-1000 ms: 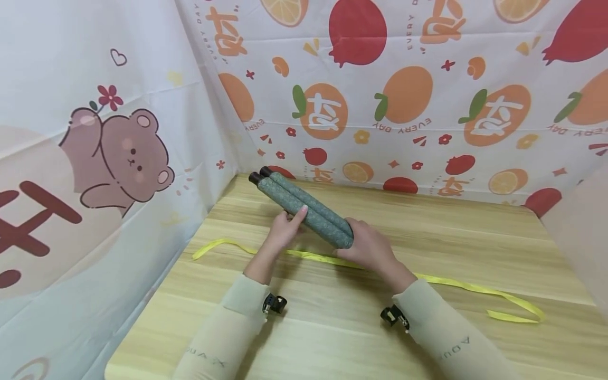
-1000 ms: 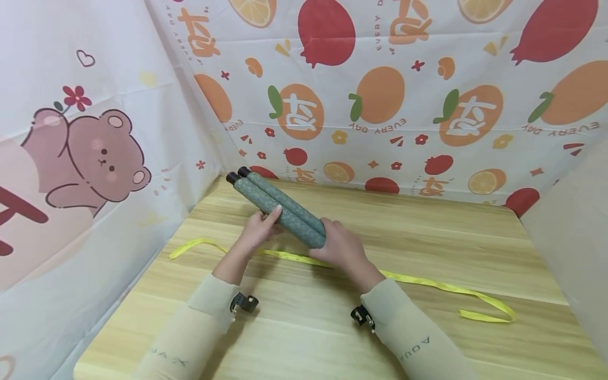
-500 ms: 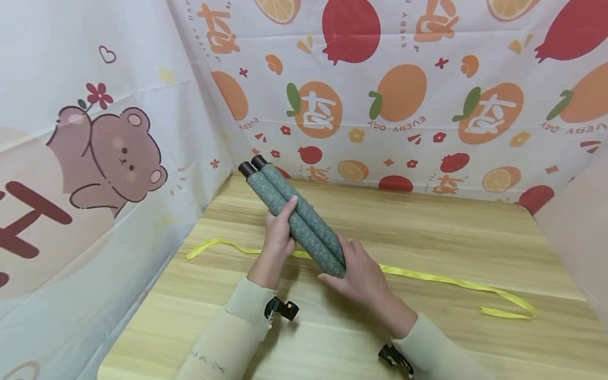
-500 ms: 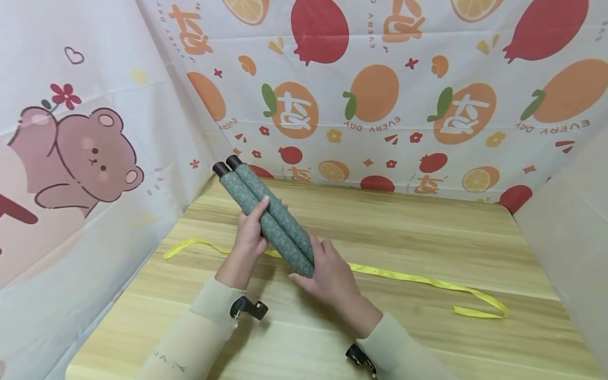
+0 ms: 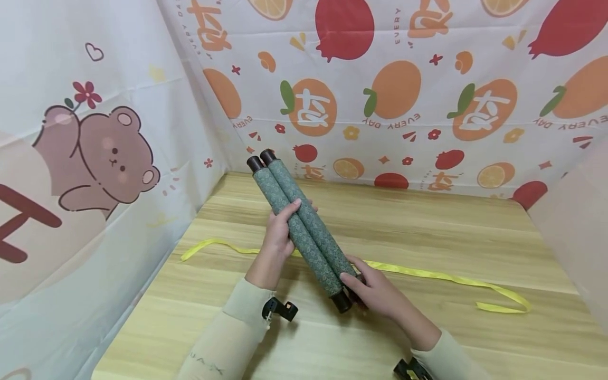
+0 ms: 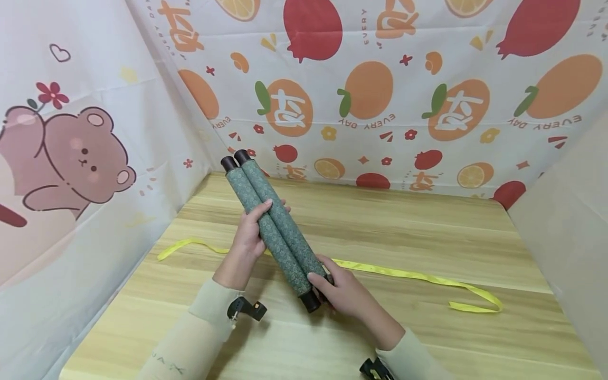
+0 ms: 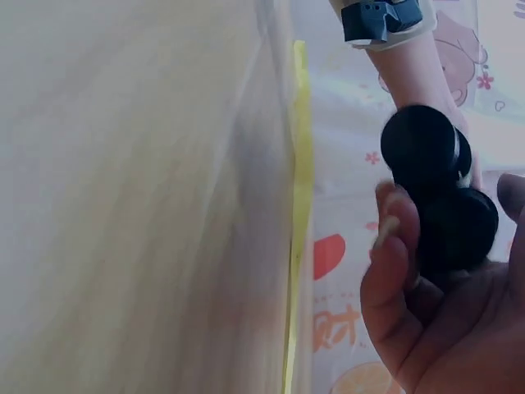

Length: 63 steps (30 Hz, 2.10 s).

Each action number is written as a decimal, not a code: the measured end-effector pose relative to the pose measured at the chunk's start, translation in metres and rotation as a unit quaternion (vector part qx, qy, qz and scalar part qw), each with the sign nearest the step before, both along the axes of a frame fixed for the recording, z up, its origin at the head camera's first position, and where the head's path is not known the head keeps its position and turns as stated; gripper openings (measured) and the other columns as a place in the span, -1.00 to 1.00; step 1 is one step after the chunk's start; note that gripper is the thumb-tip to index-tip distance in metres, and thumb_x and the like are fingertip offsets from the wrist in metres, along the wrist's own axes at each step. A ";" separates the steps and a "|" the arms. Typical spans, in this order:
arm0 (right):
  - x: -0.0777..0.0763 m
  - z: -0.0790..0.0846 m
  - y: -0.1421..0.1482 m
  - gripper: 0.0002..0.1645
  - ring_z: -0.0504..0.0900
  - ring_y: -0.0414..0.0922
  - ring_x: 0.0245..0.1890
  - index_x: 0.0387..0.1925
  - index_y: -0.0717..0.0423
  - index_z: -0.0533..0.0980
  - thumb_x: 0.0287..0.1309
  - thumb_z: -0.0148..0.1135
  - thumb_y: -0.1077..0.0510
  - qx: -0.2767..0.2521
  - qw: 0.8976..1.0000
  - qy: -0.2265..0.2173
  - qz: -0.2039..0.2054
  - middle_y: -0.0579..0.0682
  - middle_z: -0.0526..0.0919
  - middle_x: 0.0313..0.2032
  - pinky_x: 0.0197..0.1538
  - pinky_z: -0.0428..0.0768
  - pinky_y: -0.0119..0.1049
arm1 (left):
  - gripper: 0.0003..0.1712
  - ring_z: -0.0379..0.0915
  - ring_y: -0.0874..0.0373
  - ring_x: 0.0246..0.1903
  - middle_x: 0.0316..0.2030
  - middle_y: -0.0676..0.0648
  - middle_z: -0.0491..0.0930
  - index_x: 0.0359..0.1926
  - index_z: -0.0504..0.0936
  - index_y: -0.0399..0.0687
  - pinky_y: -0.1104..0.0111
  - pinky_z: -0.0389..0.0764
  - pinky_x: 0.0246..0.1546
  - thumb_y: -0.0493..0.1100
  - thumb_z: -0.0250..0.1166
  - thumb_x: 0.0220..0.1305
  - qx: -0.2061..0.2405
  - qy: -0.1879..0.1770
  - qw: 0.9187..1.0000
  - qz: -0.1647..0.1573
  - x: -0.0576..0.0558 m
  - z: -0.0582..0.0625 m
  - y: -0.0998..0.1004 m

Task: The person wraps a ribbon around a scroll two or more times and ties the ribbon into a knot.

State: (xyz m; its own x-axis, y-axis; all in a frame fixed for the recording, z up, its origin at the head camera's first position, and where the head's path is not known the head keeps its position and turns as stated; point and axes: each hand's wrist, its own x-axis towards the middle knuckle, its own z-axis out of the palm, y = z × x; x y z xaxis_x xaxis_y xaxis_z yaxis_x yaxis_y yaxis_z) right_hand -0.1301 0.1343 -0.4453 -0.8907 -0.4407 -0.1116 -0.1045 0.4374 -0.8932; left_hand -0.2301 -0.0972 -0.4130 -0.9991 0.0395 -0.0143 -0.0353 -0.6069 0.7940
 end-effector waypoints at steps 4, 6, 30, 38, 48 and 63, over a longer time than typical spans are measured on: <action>0.005 -0.002 0.012 -0.28 0.65 0.09 -0.59 0.50 0.09 0.09 0.43 0.06 0.03 -0.026 0.999 -0.017 0.037 0.18 0.68 -0.49 -0.46 0.65 -0.11 | -0.45 0.67 -0.02 -0.15 0.00 -0.25 0.56 0.26 0.28 -0.02 0.03 0.61 0.04 -0.17 0.28 0.32 -0.010 0.001 1.000 0.008 -0.002 0.001 0.000; 0.007 -0.004 0.016 -0.23 0.67 0.15 -0.53 0.51 0.11 0.06 0.39 0.11 0.11 -0.042 0.997 -0.029 0.050 0.22 0.70 -0.40 -0.45 0.66 -0.07 | -0.44 0.68 -0.03 -0.15 0.00 -0.27 0.57 0.25 0.28 -0.05 0.03 0.62 0.03 -0.18 0.29 0.31 -0.018 0.000 1.000 0.010 -0.002 0.001 0.001; 0.032 -0.023 0.007 0.08 0.64 -0.05 -0.55 0.50 0.01 0.06 0.08 0.46 -0.06 -0.045 0.997 -0.059 0.018 -0.04 0.74 -0.35 -0.54 0.62 -0.16 | -0.49 0.69 0.00 -0.24 -0.21 -0.14 0.67 0.16 0.39 -0.11 0.08 0.67 -0.11 -0.19 0.36 0.25 -0.098 -0.001 0.994 -0.049 0.002 -0.003 0.036; 0.032 -0.029 0.003 -0.03 0.66 -0.08 -0.10 0.40 0.10 0.19 0.06 0.47 -0.02 -0.084 0.995 -0.052 0.001 0.06 0.64 -0.02 -0.08 0.64 -0.26 | -0.50 0.70 -0.04 -0.22 -0.17 -0.14 0.67 0.18 0.40 -0.07 0.09 0.68 -0.13 -0.17 0.35 0.26 -0.097 -0.016 0.990 -0.104 0.010 -0.005 0.057; 0.028 -0.021 -0.002 -0.19 0.63 -0.01 -0.07 0.31 0.29 0.26 0.12 0.39 0.10 -0.195 0.974 -0.111 -0.040 0.21 0.58 0.01 0.02 0.63 -0.20 | -0.48 0.70 0.00 -0.23 -0.18 -0.17 0.66 0.17 0.38 -0.08 0.10 0.68 -0.15 -0.12 0.35 0.25 -0.105 -0.019 0.983 -0.151 0.019 -0.009 0.075; 0.030 -0.022 -0.020 -0.38 0.66 -0.01 -0.21 0.12 0.33 0.34 0.11 0.38 0.15 -0.273 0.943 -0.170 -0.087 0.13 0.61 -0.17 -0.10 0.66 -0.08 | -0.37 0.63 0.03 -0.23 -0.12 -0.16 0.60 0.21 0.37 -0.09 0.16 0.68 -0.19 -0.05 0.41 0.19 -0.179 -0.054 0.973 -0.133 0.003 -0.008 0.072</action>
